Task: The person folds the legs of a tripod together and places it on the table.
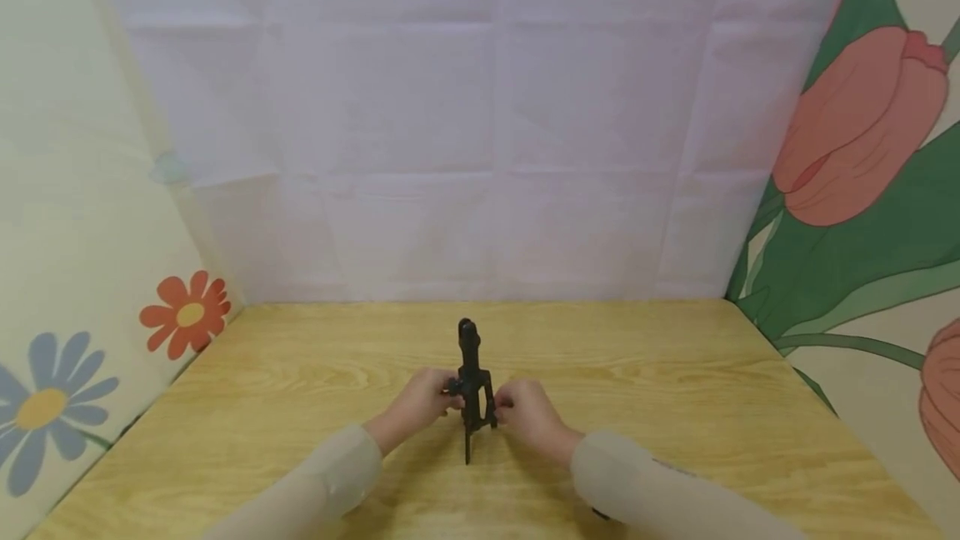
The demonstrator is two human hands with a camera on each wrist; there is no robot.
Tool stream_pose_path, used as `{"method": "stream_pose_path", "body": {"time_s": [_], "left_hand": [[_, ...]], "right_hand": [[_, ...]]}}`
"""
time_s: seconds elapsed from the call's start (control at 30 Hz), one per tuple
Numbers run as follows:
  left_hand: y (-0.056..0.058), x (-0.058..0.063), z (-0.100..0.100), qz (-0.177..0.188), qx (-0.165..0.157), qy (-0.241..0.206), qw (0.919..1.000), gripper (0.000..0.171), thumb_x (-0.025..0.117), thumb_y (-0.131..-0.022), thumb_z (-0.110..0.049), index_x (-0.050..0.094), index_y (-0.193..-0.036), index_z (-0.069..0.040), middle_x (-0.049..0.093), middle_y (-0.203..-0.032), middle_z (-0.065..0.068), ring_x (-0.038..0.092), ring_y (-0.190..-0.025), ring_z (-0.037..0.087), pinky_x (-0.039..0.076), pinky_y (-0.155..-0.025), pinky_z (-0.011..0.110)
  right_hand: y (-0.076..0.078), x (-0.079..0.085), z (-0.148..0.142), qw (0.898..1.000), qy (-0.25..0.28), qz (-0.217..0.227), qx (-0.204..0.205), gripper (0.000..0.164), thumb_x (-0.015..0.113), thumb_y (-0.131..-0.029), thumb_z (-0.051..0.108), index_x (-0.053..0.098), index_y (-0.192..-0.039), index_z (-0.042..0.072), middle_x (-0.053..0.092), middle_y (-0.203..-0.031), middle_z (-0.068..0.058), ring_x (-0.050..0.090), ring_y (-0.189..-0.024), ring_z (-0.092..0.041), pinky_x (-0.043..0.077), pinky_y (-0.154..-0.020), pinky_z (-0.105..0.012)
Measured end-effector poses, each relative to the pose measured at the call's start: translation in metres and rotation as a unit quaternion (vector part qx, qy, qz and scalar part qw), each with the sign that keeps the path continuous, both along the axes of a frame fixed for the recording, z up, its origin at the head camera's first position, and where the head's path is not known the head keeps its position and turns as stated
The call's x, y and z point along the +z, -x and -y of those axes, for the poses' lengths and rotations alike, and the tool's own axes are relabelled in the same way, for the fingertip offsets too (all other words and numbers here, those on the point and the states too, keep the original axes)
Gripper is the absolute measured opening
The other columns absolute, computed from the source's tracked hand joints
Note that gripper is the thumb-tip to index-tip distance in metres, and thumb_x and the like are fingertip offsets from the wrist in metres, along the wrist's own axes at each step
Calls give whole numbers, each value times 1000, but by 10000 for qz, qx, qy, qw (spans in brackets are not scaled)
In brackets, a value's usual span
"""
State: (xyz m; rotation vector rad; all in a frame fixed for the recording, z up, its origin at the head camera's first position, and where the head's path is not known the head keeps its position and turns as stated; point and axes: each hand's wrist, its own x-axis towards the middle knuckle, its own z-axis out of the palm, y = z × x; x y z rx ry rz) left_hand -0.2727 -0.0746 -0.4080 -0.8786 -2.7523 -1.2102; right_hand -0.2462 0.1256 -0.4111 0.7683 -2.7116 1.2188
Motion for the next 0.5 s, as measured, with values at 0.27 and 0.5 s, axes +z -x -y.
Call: {"method": "stream_pose_path", "body": {"time_s": [0.27,0.5], "left_hand": [[-1,3,0,-62,-119,84,9999,9,72,-84,-5,75,-90,-1,73,-90,10,67,-82,19,52,-65,28],[1,-1,-1,-166,26,279,9995,7,72,-84,-7,74,-88,-1,72,-85,7,62,-74,12,50,-62,26]], "right_hand": [[2,0,4,9997,-124,-141,-164,15,65,-83,-13,69,-74,-2,67,-71,-9,56,-61,-12,47,-52,-24],[-1,0,10,9990,-183,-125,-395,14,66,-81,-12,71,-74,-2,67,-70,-8,53,-62,-11,46,-53,-25]]}}
